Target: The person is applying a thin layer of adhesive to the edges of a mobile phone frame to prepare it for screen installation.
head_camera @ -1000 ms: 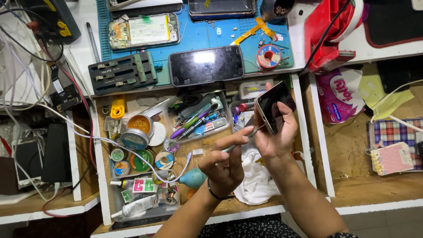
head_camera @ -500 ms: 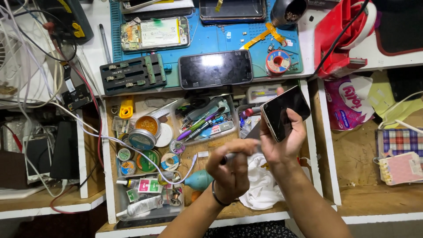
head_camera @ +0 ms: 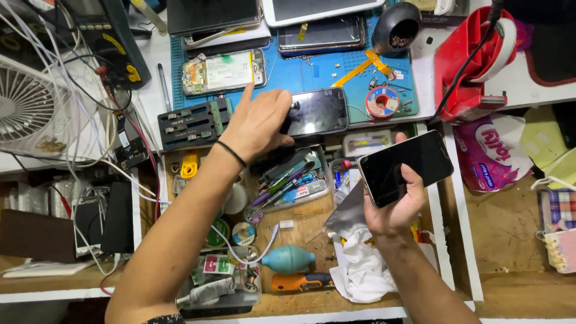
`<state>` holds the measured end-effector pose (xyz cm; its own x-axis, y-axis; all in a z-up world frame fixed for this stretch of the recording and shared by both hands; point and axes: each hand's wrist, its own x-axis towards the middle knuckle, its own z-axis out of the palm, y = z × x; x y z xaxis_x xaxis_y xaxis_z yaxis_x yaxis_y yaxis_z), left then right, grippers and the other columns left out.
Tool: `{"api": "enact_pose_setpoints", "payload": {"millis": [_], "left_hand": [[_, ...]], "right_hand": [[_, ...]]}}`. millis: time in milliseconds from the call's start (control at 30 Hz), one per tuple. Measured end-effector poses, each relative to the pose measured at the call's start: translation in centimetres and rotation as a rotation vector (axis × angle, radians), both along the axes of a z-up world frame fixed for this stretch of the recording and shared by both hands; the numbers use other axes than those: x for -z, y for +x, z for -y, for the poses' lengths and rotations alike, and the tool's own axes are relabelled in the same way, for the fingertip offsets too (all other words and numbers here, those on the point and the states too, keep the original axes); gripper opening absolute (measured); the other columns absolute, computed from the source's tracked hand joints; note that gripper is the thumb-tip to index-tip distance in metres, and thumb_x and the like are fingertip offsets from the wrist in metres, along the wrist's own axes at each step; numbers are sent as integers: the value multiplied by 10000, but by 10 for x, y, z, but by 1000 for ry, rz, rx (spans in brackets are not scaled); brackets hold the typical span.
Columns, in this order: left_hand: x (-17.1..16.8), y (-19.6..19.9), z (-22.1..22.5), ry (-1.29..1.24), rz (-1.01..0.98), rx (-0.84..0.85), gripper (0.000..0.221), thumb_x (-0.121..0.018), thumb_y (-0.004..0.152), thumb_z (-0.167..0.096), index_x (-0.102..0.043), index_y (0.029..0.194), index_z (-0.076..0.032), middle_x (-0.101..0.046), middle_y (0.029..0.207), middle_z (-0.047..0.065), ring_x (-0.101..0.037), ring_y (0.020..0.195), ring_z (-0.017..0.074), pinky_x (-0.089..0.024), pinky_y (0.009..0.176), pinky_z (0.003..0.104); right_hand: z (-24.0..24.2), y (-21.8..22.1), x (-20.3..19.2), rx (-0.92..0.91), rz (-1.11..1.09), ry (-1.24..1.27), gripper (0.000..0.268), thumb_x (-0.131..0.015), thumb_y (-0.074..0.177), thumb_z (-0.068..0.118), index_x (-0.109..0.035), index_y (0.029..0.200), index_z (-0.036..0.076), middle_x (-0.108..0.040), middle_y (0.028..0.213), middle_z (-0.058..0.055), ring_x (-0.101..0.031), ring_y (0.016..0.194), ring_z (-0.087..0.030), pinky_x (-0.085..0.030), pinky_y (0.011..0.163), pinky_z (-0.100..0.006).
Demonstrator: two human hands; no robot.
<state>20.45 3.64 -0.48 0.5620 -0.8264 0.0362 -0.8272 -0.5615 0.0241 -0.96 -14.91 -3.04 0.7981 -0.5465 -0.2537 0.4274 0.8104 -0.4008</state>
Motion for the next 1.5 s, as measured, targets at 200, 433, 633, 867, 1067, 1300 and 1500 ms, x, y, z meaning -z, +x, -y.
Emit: {"api": "enact_pose_setpoints", "payload": {"millis": [200,433,633,867,1067,1300,1500], "left_hand": [[1,-23,0,-229,259,11,784,-1031,424,-313,-529,957,-33,-583,1162,195,-602,1031,367,-475,935,509],[-1,-34,-3,-371,333,-26,666,-1016,532,-282,-466,854,-90,-650,1239,239,-633,1105,389,-514,856,493],[8,-31,-11,-463,321,-67,591,-922,612,-317,-452,864,-61,-661,1194,260,-636,1043,415,-510,781,490],[3,-14,-23,-539,359,-185,487,-871,721,-318,-465,818,-68,-658,1221,285,-651,1104,439,-518,888,503],[-14,4,-23,-515,468,-245,483,-873,766,-395,-517,846,-80,-645,1277,265,-643,1148,392,-540,926,485],[-32,7,-14,-530,538,-218,550,-919,771,-389,-470,868,-87,-628,1295,263,-632,1166,396,-535,960,494],[-39,-2,-15,-533,527,-180,553,-918,780,-381,-462,871,-83,-632,1281,276,-633,1174,406,-537,967,497]], "right_hand": [[16,6,24,15,-79,56,629,-535,912,189,-489,1530,81,-728,995,-114,-744,834,-244,-663,709,-400],[4,12,4,42,-79,52,636,-587,898,136,-488,1511,4,-681,1004,-159,-687,836,-257,-615,773,-402],[6,11,9,68,-113,80,627,-605,891,136,-512,1495,-1,-690,1062,-200,-695,924,-302,-584,845,-454],[8,11,11,36,-201,85,663,-663,850,173,-557,1491,44,-738,1065,-157,-735,925,-239,-629,767,-370],[7,11,10,10,-170,89,661,-664,860,167,-531,1493,30,-703,1071,-159,-717,928,-270,-636,779,-365],[9,8,14,29,-144,84,656,-640,875,167,-525,1506,29,-722,1077,-151,-725,952,-238,-625,803,-381],[7,12,15,63,-152,67,653,-612,861,160,-535,1494,20,-718,1044,-131,-719,882,-232,-616,761,-383]]}}
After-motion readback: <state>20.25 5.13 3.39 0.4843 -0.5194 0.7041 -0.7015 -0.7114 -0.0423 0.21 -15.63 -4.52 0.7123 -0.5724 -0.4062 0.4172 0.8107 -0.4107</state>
